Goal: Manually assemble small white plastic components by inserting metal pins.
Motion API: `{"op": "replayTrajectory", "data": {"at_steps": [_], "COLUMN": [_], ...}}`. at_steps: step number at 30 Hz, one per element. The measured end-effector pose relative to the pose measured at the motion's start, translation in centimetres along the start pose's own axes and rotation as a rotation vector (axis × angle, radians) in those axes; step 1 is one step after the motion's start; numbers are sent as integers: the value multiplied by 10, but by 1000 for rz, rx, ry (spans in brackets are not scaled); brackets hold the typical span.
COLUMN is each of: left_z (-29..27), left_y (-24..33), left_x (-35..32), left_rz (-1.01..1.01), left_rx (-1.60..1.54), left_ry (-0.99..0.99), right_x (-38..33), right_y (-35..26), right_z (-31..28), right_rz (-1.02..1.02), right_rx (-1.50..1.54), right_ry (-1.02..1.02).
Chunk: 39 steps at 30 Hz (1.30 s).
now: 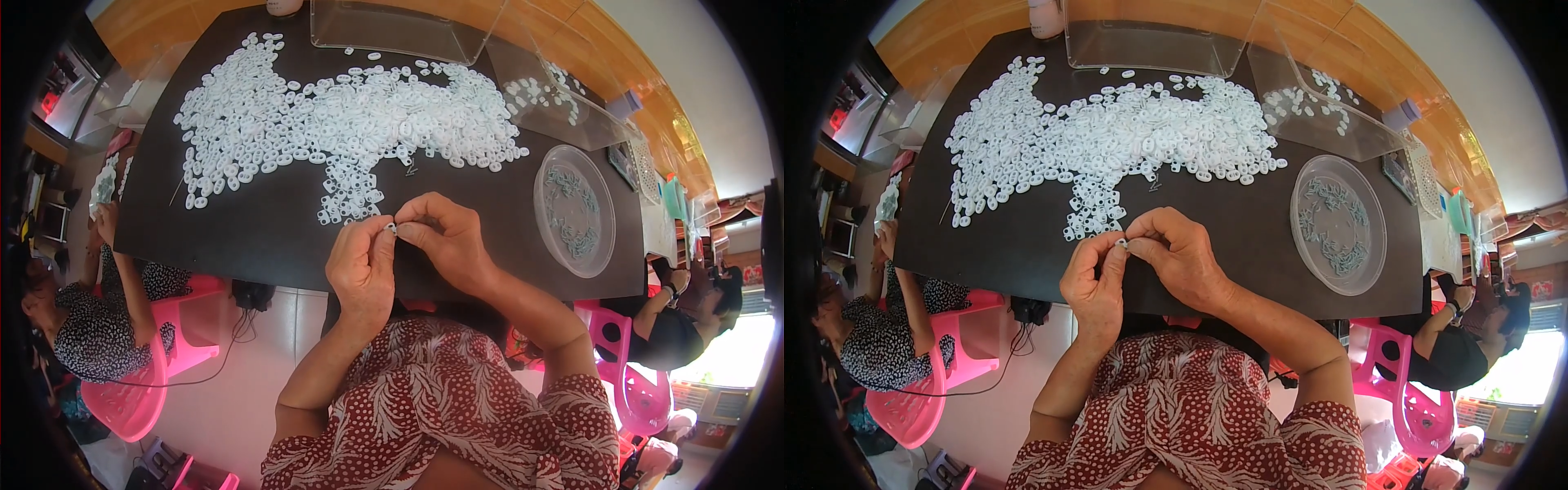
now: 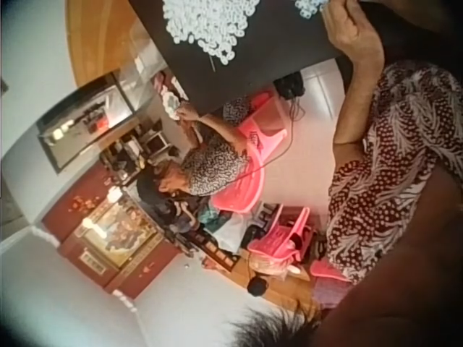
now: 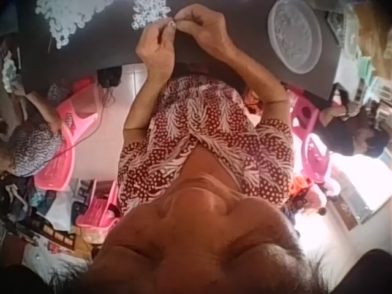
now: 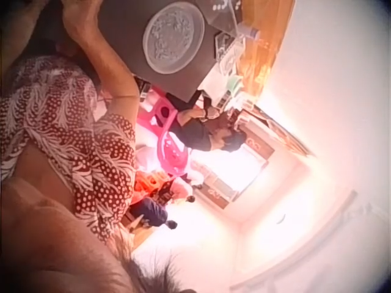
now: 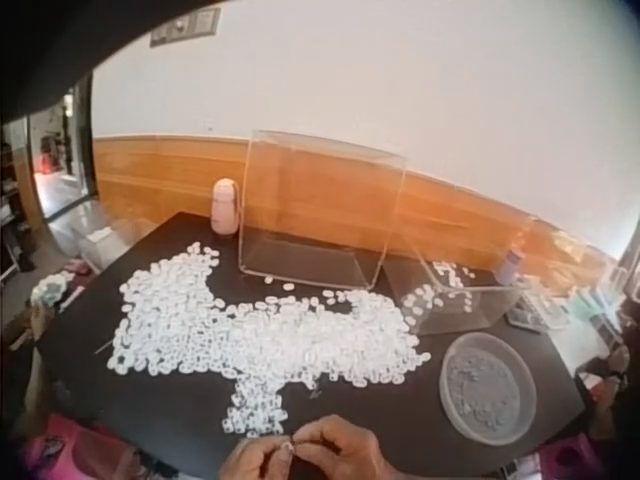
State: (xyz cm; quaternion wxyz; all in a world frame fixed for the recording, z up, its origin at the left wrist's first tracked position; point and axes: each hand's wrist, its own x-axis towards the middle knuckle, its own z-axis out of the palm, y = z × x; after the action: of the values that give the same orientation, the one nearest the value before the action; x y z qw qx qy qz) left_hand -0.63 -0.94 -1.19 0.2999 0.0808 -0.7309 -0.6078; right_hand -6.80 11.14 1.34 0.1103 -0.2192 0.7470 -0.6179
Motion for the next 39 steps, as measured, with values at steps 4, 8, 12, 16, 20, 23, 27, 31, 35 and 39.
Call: {"op": "replayTrajectory", "data": {"at_steps": [4,8,12,16,20,23,27,31,35,39], "left_z": [1,1,2,0,-3,-3,-2,-2,1,3], "left_y": [1,2,1,0,-2,-3,-4,-2,-3,-3], "left_x": [-1,1,2,2,4,4,4,3,3,2], "left_rz": [36,155,278,164,115,117,149,189,232,230], "left_rx": [43,129,225,143,107,102,120,137,168,196], "left_ry": [-2,23,73,58,51,50,52,50,64,84], "right_x": [1,2,4,4,6,8,8,7,6,5], "right_y": [-3,-6,-4,-3,-6,-7,-3,-2,3,3], "right_z": [2,4,7,7,3,3,3,5,12,18], "right_rz": [-107,-166,-225,-160,-103,12,-43,-104,-166,-206], "right_rx": [-189,-258,-344,-309,-191,-75,-143,-188,-180,-219], "right_ry": [12,21,-5,-11,-48,-71,-66,-51,8,65]}}
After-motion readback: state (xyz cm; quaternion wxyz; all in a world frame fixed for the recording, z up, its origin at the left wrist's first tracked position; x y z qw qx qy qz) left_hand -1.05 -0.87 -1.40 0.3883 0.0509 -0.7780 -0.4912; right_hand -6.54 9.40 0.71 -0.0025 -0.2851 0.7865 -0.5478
